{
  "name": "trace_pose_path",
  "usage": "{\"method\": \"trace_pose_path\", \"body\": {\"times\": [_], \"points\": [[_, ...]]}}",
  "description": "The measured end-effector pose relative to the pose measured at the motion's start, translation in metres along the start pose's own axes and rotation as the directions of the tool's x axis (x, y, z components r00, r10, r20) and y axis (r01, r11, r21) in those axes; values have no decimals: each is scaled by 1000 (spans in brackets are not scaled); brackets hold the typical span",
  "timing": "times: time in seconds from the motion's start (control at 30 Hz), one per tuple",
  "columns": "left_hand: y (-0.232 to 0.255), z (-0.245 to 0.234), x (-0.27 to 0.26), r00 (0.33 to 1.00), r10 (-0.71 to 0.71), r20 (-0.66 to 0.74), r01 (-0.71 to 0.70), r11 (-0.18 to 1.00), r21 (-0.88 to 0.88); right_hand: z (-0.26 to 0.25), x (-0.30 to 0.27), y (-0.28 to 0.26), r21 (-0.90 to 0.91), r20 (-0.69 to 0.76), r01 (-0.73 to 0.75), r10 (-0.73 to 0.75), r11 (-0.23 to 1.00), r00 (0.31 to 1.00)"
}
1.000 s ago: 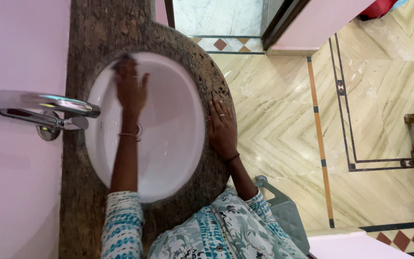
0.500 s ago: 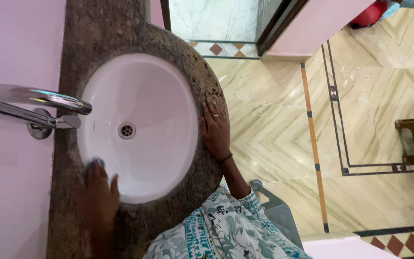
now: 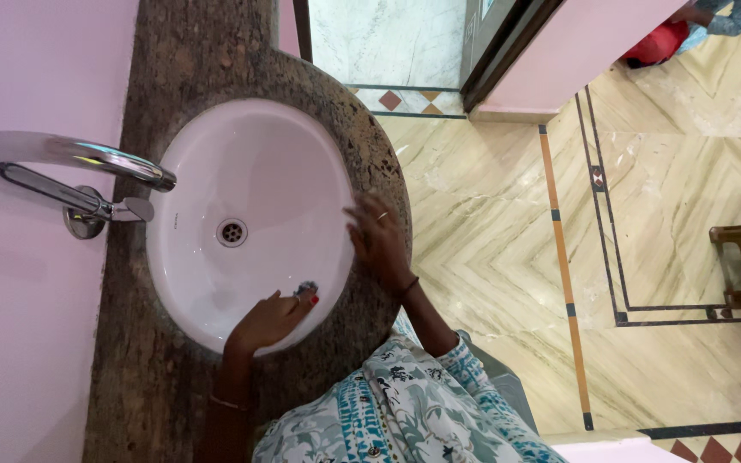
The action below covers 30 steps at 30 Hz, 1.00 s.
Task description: The person scrubs the interior of a white bathroom sink using a small dark sponge. They repeatedly wipe the basin and the drain area in circular and back-and-forth motions. The person occasionally rinses the sponge under the running faucet.
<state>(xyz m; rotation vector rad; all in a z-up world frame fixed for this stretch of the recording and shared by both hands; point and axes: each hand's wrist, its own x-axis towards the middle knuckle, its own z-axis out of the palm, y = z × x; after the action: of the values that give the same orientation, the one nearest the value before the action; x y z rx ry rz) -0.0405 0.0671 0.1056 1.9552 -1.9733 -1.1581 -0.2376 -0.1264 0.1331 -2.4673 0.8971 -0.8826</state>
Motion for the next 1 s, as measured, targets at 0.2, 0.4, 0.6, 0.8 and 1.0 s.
{"method": "trace_pose_path", "body": {"times": [0.2, 0.4, 0.6, 0.8, 1.0], "points": [[-18, -16, 8, 993, -116, -27, 104, 953, -284, 23, -37, -47, 284, 449, 76, -202, 956, 870], [-11, -29, -10, 948, -309, 72, 257, 615, -745, 33, -41, -67, 220, 616, 109, -225, 969, 755], [-42, -23, -21, 922, -365, -128, 70, 483, -873, 42, -28, -53, 358, 595, 381, -523, 852, 610], [-103, -50, -48, 641, -413, -647, -418, 519, -746, 71, 27, -12, -53, 809, 648, -348, 760, 474], [-100, -65, -54, 569, -504, -650, -530, 380, -758, 154, 15, -29, 170, 919, 504, -321, 847, 230]]}}
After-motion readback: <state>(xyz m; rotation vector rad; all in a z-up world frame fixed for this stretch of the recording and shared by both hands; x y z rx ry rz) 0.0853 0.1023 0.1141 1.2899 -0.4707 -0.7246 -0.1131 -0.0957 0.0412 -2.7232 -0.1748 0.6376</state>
